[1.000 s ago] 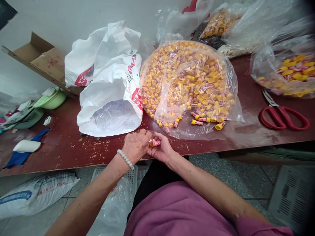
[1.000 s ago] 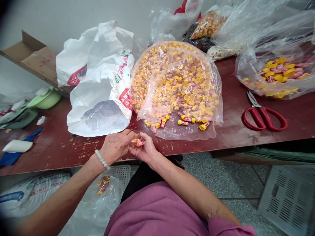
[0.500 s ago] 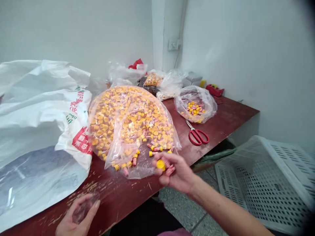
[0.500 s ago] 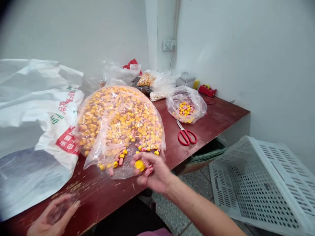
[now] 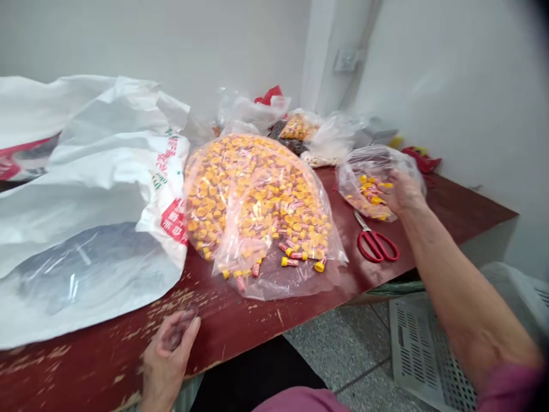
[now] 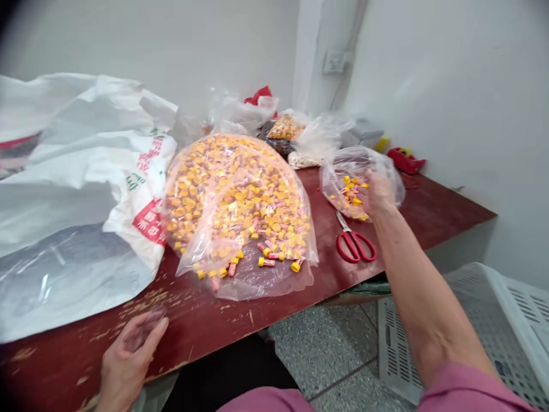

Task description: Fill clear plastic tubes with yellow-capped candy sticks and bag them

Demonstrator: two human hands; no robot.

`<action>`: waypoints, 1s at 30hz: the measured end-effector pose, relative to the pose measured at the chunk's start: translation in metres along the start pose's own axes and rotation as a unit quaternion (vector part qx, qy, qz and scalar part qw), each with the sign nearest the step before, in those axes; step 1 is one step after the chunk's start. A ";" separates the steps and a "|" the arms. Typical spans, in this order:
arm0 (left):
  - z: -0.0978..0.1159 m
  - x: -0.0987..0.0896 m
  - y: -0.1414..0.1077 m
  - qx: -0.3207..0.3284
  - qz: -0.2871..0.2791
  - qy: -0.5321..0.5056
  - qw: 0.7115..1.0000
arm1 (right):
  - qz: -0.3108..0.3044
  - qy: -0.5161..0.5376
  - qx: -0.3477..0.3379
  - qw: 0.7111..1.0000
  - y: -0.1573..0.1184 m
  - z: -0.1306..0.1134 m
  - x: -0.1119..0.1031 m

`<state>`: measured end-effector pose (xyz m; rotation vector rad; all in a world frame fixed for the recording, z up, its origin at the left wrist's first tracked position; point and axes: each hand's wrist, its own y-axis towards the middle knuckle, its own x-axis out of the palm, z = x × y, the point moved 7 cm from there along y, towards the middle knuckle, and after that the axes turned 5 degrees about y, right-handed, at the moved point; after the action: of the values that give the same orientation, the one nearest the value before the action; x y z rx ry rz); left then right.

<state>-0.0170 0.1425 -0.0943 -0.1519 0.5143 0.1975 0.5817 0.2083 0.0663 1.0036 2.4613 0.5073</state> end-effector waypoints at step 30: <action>0.037 0.010 -0.085 -0.025 -0.189 -0.246 0.950 | -0.324 -0.142 -0.007 0.935 -0.252 -0.084 0.210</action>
<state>0.0284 0.0684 -0.0600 -0.2394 -0.0231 -0.1275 0.2612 0.1767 -0.0377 0.1932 2.3278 0.1416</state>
